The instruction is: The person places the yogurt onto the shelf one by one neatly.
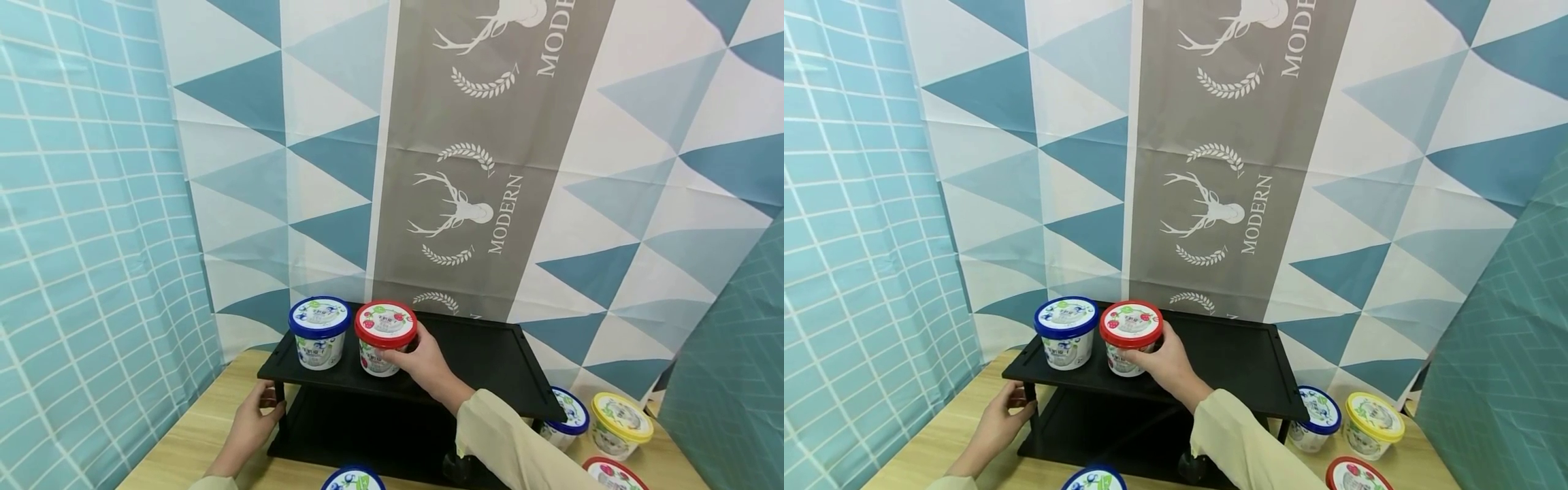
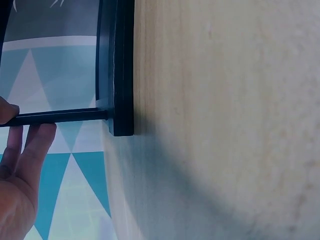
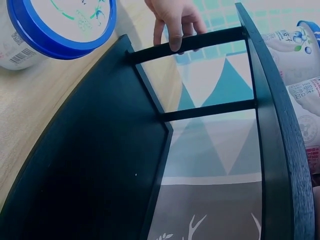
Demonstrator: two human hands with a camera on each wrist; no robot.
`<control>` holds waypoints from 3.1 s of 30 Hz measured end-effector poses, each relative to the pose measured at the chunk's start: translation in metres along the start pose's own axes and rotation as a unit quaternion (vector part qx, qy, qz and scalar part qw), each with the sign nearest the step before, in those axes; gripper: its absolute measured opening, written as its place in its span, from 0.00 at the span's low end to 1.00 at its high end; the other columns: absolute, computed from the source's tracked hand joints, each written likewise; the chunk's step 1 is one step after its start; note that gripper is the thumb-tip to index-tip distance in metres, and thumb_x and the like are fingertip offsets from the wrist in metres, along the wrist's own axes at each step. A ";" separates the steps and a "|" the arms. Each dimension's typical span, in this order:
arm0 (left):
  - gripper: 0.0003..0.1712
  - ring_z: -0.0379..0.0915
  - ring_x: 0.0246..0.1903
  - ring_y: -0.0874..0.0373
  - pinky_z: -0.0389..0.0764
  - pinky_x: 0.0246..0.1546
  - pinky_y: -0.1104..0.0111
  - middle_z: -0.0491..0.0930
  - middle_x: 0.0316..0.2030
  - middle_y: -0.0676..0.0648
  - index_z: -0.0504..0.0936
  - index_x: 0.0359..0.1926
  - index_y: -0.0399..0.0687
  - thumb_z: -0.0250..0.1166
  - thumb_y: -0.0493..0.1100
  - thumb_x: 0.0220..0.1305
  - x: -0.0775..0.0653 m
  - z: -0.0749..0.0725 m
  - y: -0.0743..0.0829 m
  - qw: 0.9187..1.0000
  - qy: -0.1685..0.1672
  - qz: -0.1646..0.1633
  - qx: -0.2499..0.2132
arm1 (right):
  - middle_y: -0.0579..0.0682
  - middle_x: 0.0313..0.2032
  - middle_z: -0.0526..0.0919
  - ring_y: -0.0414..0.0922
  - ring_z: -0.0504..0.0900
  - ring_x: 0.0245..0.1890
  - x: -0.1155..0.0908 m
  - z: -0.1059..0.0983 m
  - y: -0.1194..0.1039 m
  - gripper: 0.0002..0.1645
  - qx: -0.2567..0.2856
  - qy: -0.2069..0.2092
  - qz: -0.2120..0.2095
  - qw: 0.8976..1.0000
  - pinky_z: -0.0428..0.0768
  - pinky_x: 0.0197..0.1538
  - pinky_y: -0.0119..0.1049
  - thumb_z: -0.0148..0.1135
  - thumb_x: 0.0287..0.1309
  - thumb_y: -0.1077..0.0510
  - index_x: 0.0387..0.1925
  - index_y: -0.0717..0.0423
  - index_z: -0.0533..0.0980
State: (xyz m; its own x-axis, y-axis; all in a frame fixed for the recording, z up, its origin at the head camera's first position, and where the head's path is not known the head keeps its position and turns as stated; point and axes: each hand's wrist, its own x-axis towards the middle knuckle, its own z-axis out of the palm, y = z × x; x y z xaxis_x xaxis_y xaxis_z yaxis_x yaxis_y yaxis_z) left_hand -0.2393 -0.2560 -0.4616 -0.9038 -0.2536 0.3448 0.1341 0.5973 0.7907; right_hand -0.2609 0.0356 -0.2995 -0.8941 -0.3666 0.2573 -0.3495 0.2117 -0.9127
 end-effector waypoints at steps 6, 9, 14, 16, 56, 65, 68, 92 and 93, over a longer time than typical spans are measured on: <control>0.19 0.73 0.39 0.50 0.74 0.40 0.60 0.76 0.38 0.41 0.69 0.47 0.44 0.58 0.31 0.53 0.000 0.002 -0.003 1.000 0.004 0.007 -0.001 | 0.51 0.55 0.69 0.48 0.69 0.54 0.002 0.003 0.002 0.40 0.001 -0.008 -0.012 1.000 0.72 0.54 0.44 0.66 0.45 0.52 0.59 0.52 0.59; 0.19 0.73 0.39 0.49 0.74 0.40 0.59 0.76 0.38 0.41 0.69 0.47 0.44 0.58 0.31 0.53 0.000 0.002 -0.003 1.000 0.004 0.007 -0.002 | 0.51 0.55 0.69 0.48 0.69 0.54 0.003 0.004 0.003 0.40 0.000 -0.011 -0.010 1.000 0.72 0.54 0.44 0.66 0.45 0.52 0.59 0.52 0.59; 0.18 0.73 0.39 0.49 0.74 0.40 0.59 0.76 0.38 0.42 0.69 0.47 0.44 0.58 0.31 0.53 0.000 0.001 -0.003 1.000 0.005 0.009 -0.007 | 0.51 0.55 0.69 0.48 0.69 0.54 0.003 0.005 0.003 0.40 0.003 -0.012 -0.006 1.000 0.72 0.54 0.44 0.66 0.45 0.52 0.59 0.52 0.59; 0.18 0.74 0.39 0.50 0.74 0.40 0.59 0.76 0.38 0.42 0.69 0.47 0.45 0.59 0.31 0.53 0.000 0.002 -0.003 1.000 0.006 0.009 -0.007 | 0.51 0.55 0.69 0.48 0.69 0.54 0.003 0.005 0.002 0.40 0.003 -0.011 -0.005 1.000 0.72 0.54 0.44 0.66 0.45 0.51 0.59 0.53 0.58; 0.18 0.73 0.41 0.47 0.73 0.42 0.57 0.75 0.41 0.39 0.68 0.48 0.43 0.57 0.33 0.55 0.000 0.001 -0.001 1.000 -0.009 -0.007 -0.003 | 0.50 0.54 0.69 0.47 0.69 0.52 0.015 -0.007 0.028 0.44 0.020 -0.054 0.024 0.998 0.73 0.53 0.44 0.68 0.41 0.48 0.59 0.49 0.57; 0.19 0.73 0.41 0.47 0.74 0.41 0.56 0.75 0.40 0.39 0.67 0.48 0.44 0.57 0.32 0.55 -0.001 0.000 0.000 1.000 -0.005 0.003 -0.001 | 0.53 0.54 0.69 0.49 0.70 0.52 0.001 -0.017 0.008 0.45 0.015 -0.051 0.030 0.998 0.73 0.52 0.42 0.67 0.43 0.51 0.61 0.52 0.55; 0.19 0.73 0.41 0.47 0.73 0.42 0.56 0.75 0.40 0.40 0.68 0.48 0.44 0.58 0.32 0.55 -0.001 0.000 0.000 1.000 -0.003 0.003 -0.002 | 0.53 0.54 0.70 0.51 0.70 0.52 -0.004 -0.022 0.007 0.44 0.016 -0.047 0.027 0.998 0.74 0.52 0.42 0.67 0.44 0.52 0.61 0.52 0.56; 0.18 0.73 0.40 0.47 0.74 0.41 0.56 0.75 0.40 0.39 0.68 0.47 0.44 0.57 0.33 0.55 0.000 0.002 -0.002 1.000 0.005 0.000 0.011 | 0.56 0.49 0.74 0.44 0.75 0.45 -0.033 -0.051 0.023 0.32 0.016 0.006 0.042 0.999 0.75 0.49 0.36 0.66 0.43 0.47 0.52 0.48 0.67; 0.18 0.73 0.40 0.46 0.74 0.41 0.56 0.75 0.40 0.39 0.68 0.48 0.44 0.57 0.33 0.55 0.000 0.002 -0.002 1.000 0.004 -0.001 0.011 | 0.56 0.49 0.75 0.44 0.74 0.45 -0.035 -0.052 0.023 0.31 0.012 0.006 0.041 0.999 0.75 0.49 0.36 0.66 0.43 0.47 0.51 0.48 0.68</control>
State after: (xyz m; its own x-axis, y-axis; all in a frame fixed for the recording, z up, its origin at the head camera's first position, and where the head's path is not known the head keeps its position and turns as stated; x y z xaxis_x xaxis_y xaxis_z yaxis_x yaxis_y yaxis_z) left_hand -0.2401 -0.2557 -0.4641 -0.9005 -0.2610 0.3479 0.1234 0.6136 0.7799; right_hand -0.2520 0.1003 -0.3129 -0.9228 -0.3380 0.1848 -0.2678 0.2180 -0.9385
